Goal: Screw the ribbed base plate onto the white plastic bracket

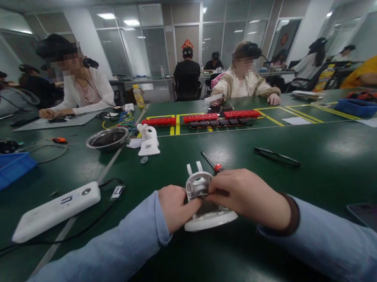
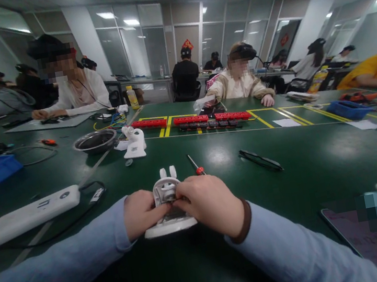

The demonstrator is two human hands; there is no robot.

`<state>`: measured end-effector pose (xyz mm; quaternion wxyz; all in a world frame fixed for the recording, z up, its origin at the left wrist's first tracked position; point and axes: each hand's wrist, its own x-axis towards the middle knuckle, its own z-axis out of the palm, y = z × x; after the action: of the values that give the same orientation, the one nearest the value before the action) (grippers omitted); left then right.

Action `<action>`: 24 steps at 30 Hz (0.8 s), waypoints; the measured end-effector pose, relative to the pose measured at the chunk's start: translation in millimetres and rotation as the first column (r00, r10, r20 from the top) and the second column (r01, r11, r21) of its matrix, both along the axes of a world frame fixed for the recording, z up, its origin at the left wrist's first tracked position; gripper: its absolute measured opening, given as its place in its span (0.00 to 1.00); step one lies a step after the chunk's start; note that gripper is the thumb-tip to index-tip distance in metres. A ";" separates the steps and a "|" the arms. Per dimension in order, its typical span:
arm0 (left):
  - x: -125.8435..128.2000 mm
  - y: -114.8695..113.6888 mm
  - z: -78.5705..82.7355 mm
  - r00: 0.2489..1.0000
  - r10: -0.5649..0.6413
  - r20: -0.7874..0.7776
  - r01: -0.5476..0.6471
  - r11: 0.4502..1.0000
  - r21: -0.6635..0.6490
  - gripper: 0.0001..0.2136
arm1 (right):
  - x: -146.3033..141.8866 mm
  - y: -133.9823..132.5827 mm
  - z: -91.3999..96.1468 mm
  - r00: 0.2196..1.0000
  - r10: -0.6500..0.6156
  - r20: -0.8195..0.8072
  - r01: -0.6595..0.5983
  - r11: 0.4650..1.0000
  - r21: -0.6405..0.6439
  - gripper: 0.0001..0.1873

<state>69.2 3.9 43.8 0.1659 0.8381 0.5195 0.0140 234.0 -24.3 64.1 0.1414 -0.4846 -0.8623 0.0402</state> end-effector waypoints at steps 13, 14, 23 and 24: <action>-1.1 -5.7 -1.9 0.997 -0.015 -0.073 0.022 0.995 0.098 0.19 | -2.5 -7.2 -2.8 0.989 -0.118 -0.085 0.114 0.992 -0.052 0.19; -0.6 -6.3 -1.1 0.996 -0.017 -0.086 0.025 0.995 0.093 0.19 | -2.9 -7.0 -3.2 0.992 -0.113 -0.054 0.112 0.993 -0.019 0.18; -3.9 -2.6 -2.2 0.995 -0.047 -0.089 0.053 0.996 0.068 0.18 | -3.0 -7.9 -3.8 0.999 -0.008 0.047 0.002 0.994 0.113 0.23; -5.3 -1.1 -6.2 0.996 -0.062 -0.063 0.064 0.997 0.042 0.18 | -1.9 -7.0 -2.8 0.999 0.008 0.038 -0.011 0.997 0.081 0.24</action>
<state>63.9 2.8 37.6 0.1315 0.8575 0.4973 -0.0059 232.0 -31.3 61.3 0.1446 -0.4748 -0.8681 -0.0035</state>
